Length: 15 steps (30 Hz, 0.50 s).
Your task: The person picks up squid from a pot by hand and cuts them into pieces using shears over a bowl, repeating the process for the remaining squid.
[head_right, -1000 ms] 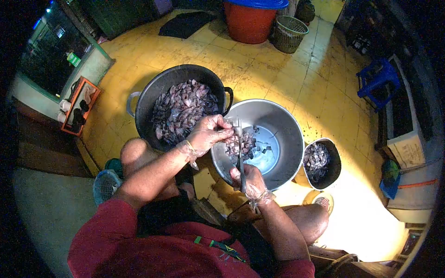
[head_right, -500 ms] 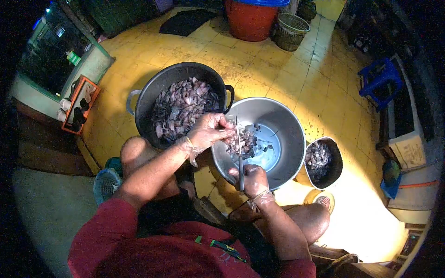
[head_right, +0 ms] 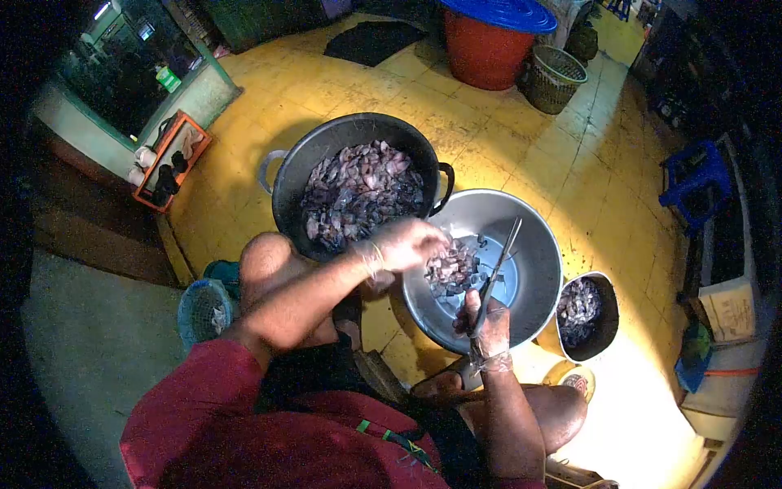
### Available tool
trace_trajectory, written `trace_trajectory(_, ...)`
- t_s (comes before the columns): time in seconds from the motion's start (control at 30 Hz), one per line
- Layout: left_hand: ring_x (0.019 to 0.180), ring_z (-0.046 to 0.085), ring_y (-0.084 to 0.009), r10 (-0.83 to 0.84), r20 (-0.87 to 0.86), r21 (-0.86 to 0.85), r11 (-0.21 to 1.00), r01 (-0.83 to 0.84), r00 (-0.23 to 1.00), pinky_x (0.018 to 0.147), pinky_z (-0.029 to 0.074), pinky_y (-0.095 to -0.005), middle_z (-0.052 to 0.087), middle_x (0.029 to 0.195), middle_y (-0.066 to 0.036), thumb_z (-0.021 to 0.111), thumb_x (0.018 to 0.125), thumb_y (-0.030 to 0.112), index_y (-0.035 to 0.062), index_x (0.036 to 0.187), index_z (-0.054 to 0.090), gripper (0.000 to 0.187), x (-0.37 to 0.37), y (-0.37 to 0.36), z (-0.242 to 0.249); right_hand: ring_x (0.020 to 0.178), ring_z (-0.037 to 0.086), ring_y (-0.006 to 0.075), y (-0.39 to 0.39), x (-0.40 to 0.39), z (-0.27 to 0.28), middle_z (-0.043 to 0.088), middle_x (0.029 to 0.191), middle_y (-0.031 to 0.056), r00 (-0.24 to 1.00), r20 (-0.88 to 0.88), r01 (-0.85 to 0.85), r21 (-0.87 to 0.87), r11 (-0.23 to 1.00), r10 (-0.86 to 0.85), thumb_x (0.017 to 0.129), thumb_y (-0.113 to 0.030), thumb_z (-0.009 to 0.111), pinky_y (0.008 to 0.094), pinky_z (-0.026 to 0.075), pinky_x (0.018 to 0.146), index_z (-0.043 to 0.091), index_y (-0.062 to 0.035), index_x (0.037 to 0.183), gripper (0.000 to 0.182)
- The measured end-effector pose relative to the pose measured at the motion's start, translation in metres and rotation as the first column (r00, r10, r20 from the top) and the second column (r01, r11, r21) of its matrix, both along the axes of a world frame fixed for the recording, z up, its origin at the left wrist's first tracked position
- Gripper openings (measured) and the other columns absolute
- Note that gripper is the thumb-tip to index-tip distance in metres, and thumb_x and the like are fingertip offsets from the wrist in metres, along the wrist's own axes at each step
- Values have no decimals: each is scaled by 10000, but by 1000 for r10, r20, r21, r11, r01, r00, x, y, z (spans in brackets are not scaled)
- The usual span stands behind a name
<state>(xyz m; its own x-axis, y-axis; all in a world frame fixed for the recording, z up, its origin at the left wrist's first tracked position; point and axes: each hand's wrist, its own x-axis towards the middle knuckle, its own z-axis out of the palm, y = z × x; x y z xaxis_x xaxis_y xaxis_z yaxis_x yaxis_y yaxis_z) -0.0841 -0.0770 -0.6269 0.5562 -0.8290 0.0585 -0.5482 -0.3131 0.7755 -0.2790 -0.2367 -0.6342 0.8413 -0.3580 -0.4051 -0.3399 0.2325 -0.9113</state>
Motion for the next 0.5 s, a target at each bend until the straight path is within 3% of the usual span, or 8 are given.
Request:
trace_trajectory(0.07,904,676,-293,184,54,156,969,-191,981,808,525,-379,693,971,-144,571,896,182,97,1020,690,192,33,15,-4,514,588,173,1,-1,-1,585,627,88,1000,-7,-16,8,1000,16,888,-433,646,297,467,461,577,24,778,475)
trace_trajectory(0.1,909,670,-315,285,188,173,932,-318,940,817,522,-397,689,966,-158,552,869,137,104,1022,686,206,44,28,0,526,595,159,1,-1,-1,596,626,84,999,-14,-31,12,999,31,873,-439,666,289,467,479,593,40,785,492)
trace_trajectory(0.13,940,663,-324,269,282,382,849,-365,921,839,516,-408,680,994,-176,547,820,84,100,1045,679,262,62,39,4,526,595,159,1,-1,1,596,626,84,999,-14,-30,12,999,30,873,-439,666,289,467,479,593,40,785,492)
trace_trajectory(0.2,969,644,-351,427,267,549,670,-500,864,854,508,-417,656,1023,-214,603,766,107,72,1026,672,271,93,64,-27,532,586,150,3,1,8,604,645,84,994,-59,-94,-77,993,90,863,-442,678,287,461,486,600,41,799,493)
trace_trajectory(0.3,997,638,-361,502,294,420,697,-582,813,874,508,-415,645,1037,-246,677,728,155,61,1013,679,300,103,87,-69,541,580,142,4,1,5,601,649,74,994,-54,-102,-38,994,100,855,-445,686,282,459,496,605,33,799,488)
trace_trajectory(0.4,992,636,-377,492,310,544,610,-576,813,880,508,-413,649,1036,-241,694,713,171,40,981,679,299,105,86,-71,556,585,139,4,1,7,605,651,75,994,-36,-102,-5,995,102,851,-448,690,281,462,503,613,33,802,489)
trace_trajectory(0.5,984,637,-382,512,319,519,609,-599,797,880,509,-412,651,1032,-239,717,699,177,28,956,676,299,101,86,-72,561,590,145,3,2,2,615,658,87,990,-44,-136,-64,989,134,847,-459,692,281,468,512,623,54,825,517)
